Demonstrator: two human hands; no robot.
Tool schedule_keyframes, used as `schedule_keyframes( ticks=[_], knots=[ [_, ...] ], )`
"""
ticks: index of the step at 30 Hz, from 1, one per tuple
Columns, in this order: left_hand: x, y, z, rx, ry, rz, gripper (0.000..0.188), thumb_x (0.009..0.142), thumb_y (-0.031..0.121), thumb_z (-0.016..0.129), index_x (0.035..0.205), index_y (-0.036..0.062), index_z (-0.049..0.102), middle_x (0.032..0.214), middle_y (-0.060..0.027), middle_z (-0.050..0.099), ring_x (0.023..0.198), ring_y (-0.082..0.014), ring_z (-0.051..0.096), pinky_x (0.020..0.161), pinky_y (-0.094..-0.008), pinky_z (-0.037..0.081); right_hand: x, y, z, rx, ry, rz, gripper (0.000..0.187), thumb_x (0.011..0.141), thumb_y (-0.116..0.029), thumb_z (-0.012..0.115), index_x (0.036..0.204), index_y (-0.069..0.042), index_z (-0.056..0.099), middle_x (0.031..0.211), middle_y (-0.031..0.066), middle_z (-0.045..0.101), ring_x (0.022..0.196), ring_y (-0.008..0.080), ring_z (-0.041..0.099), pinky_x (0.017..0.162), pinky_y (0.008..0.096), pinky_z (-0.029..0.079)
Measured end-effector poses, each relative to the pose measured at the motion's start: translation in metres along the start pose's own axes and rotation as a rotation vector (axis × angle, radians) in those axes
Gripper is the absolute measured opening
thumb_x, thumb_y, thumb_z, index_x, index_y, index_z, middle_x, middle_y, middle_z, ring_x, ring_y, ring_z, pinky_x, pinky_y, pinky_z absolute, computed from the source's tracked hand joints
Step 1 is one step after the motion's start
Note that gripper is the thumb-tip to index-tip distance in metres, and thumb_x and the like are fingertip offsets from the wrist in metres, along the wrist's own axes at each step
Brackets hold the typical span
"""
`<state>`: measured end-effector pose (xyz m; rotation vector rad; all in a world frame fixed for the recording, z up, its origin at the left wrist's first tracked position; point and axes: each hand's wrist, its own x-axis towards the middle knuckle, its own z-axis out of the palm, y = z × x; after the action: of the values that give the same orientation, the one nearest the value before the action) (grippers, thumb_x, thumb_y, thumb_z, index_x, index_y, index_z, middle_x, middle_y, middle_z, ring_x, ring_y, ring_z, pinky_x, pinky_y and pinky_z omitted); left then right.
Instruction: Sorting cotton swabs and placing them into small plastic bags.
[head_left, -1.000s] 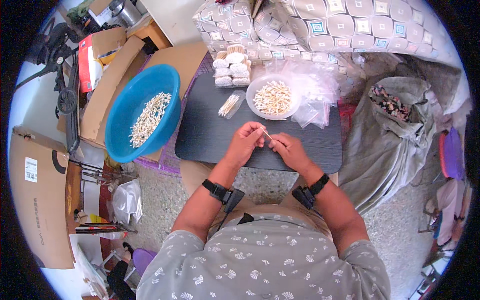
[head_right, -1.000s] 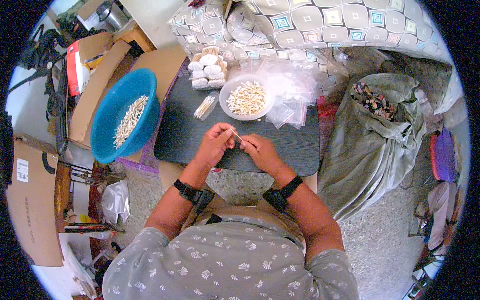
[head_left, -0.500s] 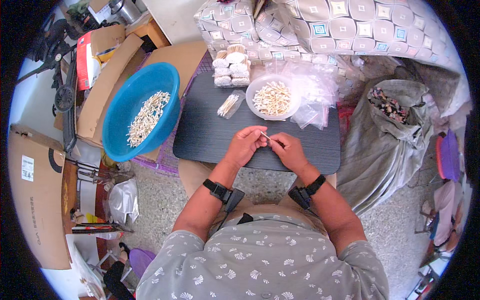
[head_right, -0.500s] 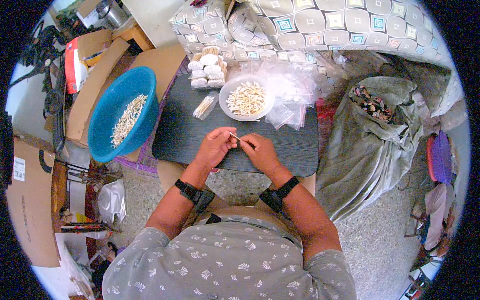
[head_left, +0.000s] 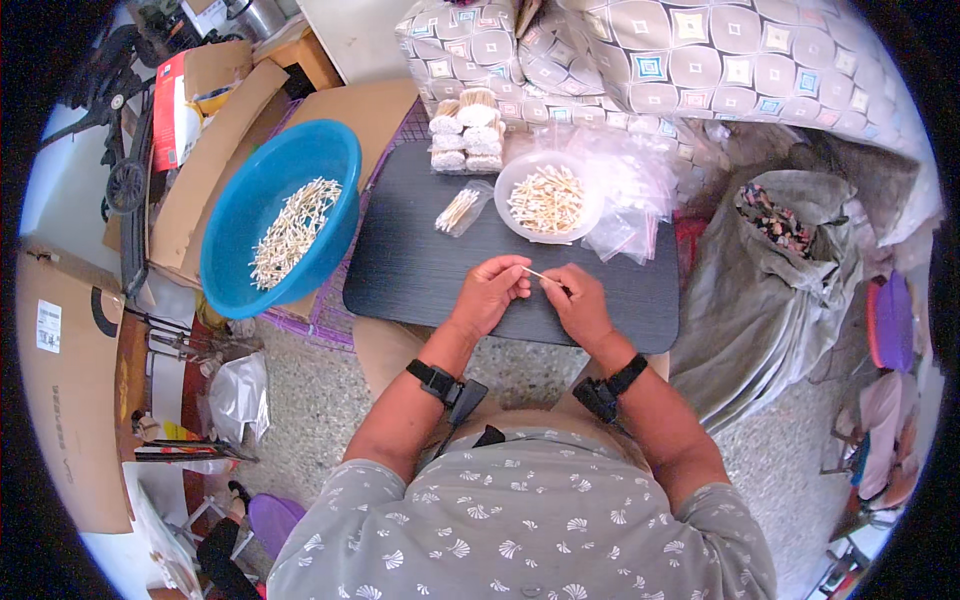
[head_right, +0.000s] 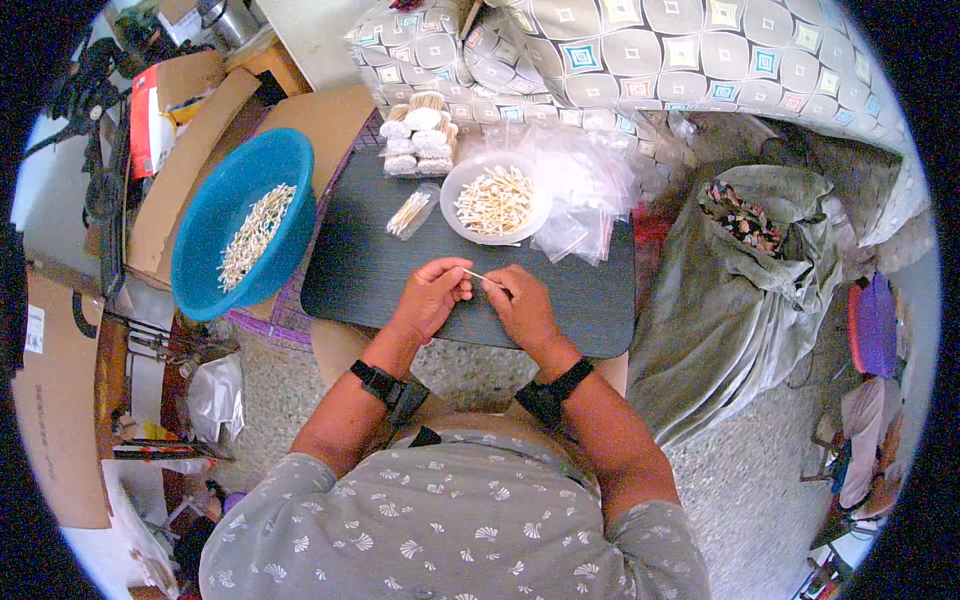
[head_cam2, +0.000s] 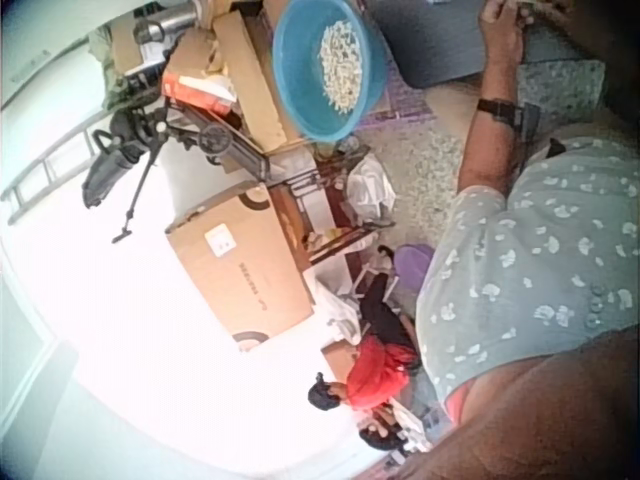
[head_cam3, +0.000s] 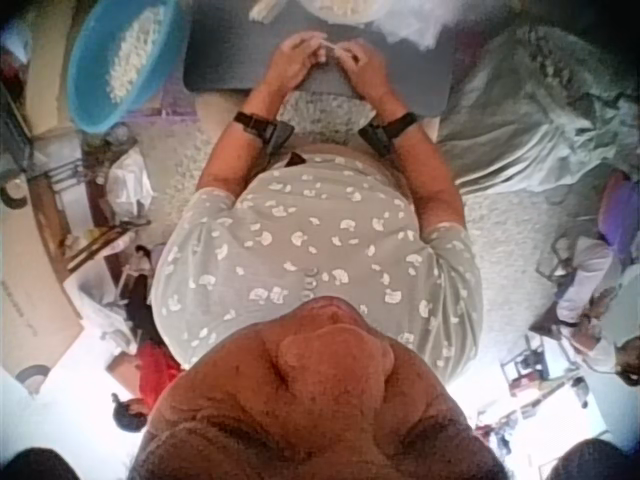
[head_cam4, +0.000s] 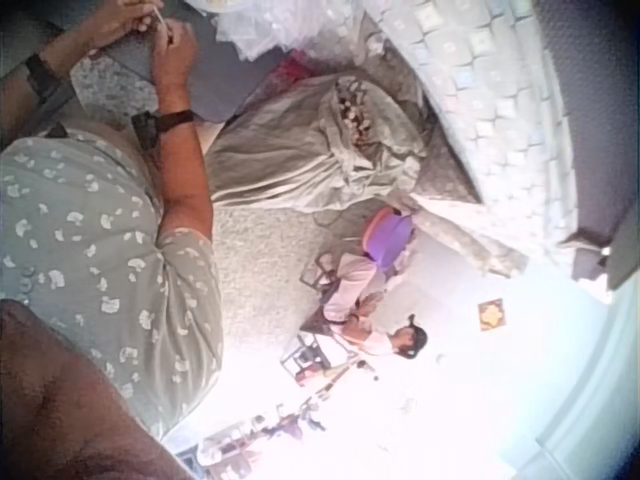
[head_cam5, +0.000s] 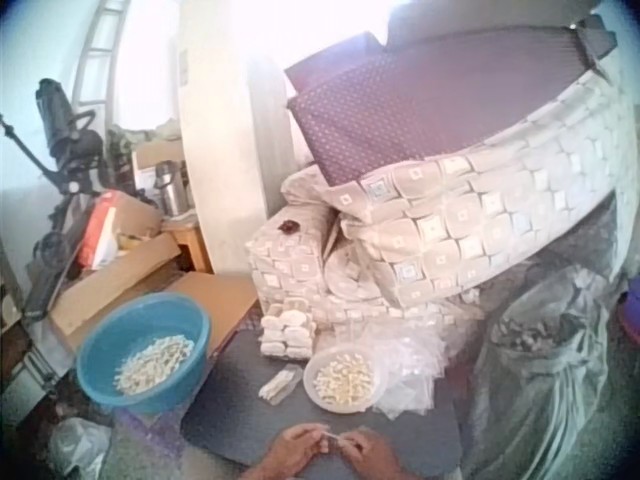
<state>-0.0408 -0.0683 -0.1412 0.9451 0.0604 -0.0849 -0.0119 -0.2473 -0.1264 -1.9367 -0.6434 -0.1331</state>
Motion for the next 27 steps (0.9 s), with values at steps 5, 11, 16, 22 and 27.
schedule_keyframes(
  ticks=[5, 11, 16, 22, 27],
  knots=[
    [-0.002, -0.003, 0.000, 0.091, 0.022, 0.036, 0.017, 0.092, 0.005, 0.056, 0.107, -0.0022, 0.061, 0.084, -0.0060, 0.063, 0.076, -0.0127, 0.061, 0.070, -0.0277, 0.054, -0.001, 0.002, 0.001, 0.034, 0.021, 0.011, 0.011, 0.082, -0.013, 0.067, 0.087, -0.004, 0.065, 0.080, 0.0110, 0.061, 0.074, 0.0277, 0.060, 0.064, 0.0362, 0.047],
    [-0.002, -0.003, 0.006, 0.275, 0.021, 0.012, 0.016, 0.093, 0.009, 0.056, 0.105, 0.0002, 0.062, 0.085, -0.0061, 0.064, 0.073, -0.0123, 0.061, 0.068, -0.0265, 0.053, -0.002, 0.010, 0.002, 0.101, 0.067, 0.007, 0.009, 0.082, -0.010, 0.067, 0.087, -0.003, 0.067, 0.083, 0.0104, 0.062, 0.076, 0.0250, 0.061, 0.066, 0.0332, 0.048],
    [-0.002, -0.002, 0.018, 0.403, 0.060, -0.021, 0.016, 0.093, 0.011, 0.056, 0.102, 0.0002, 0.064, 0.084, -0.0059, 0.065, 0.071, -0.0118, 0.062, 0.064, -0.0258, 0.053, -0.004, 0.017, -0.001, 0.319, 0.051, 0.208, 0.009, 0.082, -0.009, 0.066, 0.088, -0.003, 0.066, 0.085, 0.0057, 0.061, 0.074, 0.0162, 0.060, 0.064, 0.0289, 0.047],
    [-0.002, -0.008, 0.024, 0.889, -0.015, 0.063, 0.009, 0.088, 0.012, 0.062, 0.087, 0.0029, 0.062, 0.076, -0.0030, 0.064, 0.064, -0.0095, 0.060, 0.059, -0.0242, 0.049, -0.003, 0.022, -0.002, 0.377, -0.014, 0.158, 0.008, 0.083, -0.008, 0.065, 0.088, -0.002, 0.063, 0.086, 0.0063, 0.060, 0.074, 0.0151, 0.059, 0.065, 0.0287, 0.047],
    [-0.002, -0.012, 0.020, 1.090, 0.018, 0.173, 0.012, 0.083, 0.012, 0.067, 0.081, 0.0052, 0.058, 0.073, -0.0003, 0.062, 0.062, -0.0080, 0.057, 0.056, -0.0243, 0.047, 0.000, 0.018, -0.002, 0.253, -0.021, -0.017, 0.011, 0.086, -0.011, 0.062, 0.090, -0.001, 0.061, 0.085, 0.0080, 0.060, 0.075, 0.0178, 0.060, 0.066, 0.0298, 0.048]
  ],
)
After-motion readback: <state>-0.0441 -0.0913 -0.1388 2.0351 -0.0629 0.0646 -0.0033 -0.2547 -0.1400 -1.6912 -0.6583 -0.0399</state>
